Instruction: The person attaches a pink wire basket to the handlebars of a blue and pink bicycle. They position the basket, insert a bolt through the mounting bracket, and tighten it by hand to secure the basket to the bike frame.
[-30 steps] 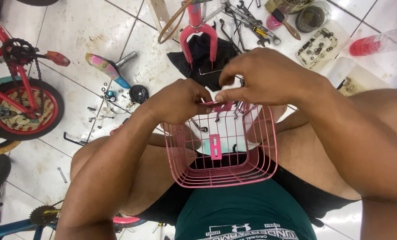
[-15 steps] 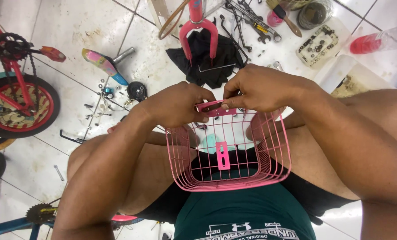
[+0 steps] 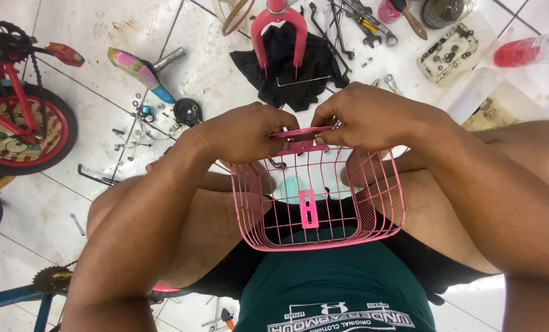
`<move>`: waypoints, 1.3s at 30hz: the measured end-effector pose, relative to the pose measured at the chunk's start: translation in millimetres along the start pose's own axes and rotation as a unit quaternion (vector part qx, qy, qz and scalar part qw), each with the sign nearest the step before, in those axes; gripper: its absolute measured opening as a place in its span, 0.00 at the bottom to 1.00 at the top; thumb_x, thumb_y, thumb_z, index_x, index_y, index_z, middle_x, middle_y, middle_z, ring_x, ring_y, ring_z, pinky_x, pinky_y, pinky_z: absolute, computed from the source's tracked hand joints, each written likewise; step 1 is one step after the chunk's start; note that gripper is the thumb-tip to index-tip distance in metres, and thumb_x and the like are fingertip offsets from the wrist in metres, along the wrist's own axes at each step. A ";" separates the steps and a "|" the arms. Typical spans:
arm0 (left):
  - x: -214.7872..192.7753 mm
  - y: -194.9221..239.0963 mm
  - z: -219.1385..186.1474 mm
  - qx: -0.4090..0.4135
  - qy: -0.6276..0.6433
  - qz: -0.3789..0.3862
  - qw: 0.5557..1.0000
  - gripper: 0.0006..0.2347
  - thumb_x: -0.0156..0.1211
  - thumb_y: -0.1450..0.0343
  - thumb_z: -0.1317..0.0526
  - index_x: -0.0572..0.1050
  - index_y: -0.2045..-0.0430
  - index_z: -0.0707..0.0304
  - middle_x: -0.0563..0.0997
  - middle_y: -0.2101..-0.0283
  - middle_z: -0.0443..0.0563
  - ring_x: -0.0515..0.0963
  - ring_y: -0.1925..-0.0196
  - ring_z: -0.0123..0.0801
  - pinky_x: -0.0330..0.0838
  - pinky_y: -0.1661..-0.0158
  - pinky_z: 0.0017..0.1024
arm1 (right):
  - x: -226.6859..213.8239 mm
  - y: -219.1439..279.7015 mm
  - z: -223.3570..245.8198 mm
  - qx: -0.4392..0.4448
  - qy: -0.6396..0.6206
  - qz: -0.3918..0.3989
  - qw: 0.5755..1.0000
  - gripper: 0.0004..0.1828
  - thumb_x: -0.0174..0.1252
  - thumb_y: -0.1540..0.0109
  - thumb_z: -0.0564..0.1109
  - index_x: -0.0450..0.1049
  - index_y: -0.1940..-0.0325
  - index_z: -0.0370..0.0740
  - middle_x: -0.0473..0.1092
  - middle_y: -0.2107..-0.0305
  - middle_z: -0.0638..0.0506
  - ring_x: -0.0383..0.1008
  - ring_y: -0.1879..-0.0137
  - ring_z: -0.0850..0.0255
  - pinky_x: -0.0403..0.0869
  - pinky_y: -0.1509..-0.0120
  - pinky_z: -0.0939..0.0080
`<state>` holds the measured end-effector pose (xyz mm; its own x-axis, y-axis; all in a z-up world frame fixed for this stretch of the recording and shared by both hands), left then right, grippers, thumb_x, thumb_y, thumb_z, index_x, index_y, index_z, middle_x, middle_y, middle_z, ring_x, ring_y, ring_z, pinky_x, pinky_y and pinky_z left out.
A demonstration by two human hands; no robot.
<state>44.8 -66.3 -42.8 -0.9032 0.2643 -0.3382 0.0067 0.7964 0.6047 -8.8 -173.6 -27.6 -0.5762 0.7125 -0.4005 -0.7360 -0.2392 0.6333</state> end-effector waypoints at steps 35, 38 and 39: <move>13.0 -34.7 7.3 0.009 -0.065 -0.065 0.996 0.10 0.56 0.27 0.59 0.81 0.56 0.56 0.85 0.71 0.58 0.86 0.63 0.57 0.78 0.59 0.48 | 2.0 -11.3 -9.6 0.013 0.005 0.000 1.000 0.11 0.62 0.40 0.47 0.84 0.60 0.40 0.82 0.70 0.42 0.81 0.61 0.39 0.75 0.52 0.43; 13.5 -34.0 7.4 0.012 -0.043 -0.058 0.997 0.10 0.55 0.26 0.59 0.81 0.55 0.56 0.85 0.72 0.56 0.86 0.64 0.55 0.77 0.58 0.46 | -4.1 -7.3 -5.7 0.024 -0.020 -0.006 0.999 0.11 0.61 0.38 0.47 0.85 0.58 0.40 0.82 0.69 0.43 0.80 0.67 0.43 0.75 0.54 0.46; 13.6 -32.4 7.9 0.012 -0.027 -0.054 0.998 0.10 0.55 0.25 0.59 0.81 0.54 0.56 0.85 0.72 0.56 0.86 0.63 0.55 0.77 0.58 0.46 | -6.7 -5.5 -3.7 0.034 -0.043 -0.010 0.998 0.12 0.60 0.36 0.47 0.85 0.56 0.40 0.83 0.69 0.44 0.78 0.71 0.47 0.74 0.53 0.49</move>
<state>35.7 -84.3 -72.7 -0.8748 0.2053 -0.4388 -0.0782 0.8341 0.5461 -2.2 -179.5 -30.8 -0.5273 0.7713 -0.3565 -0.7188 -0.1812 0.6712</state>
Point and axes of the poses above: each hand's wrist, its own y-axis away from the middle knuckle, its own x-axis out of the palm, z = x × y, the point moved 9 cm from there along -y, towards the middle knuckle
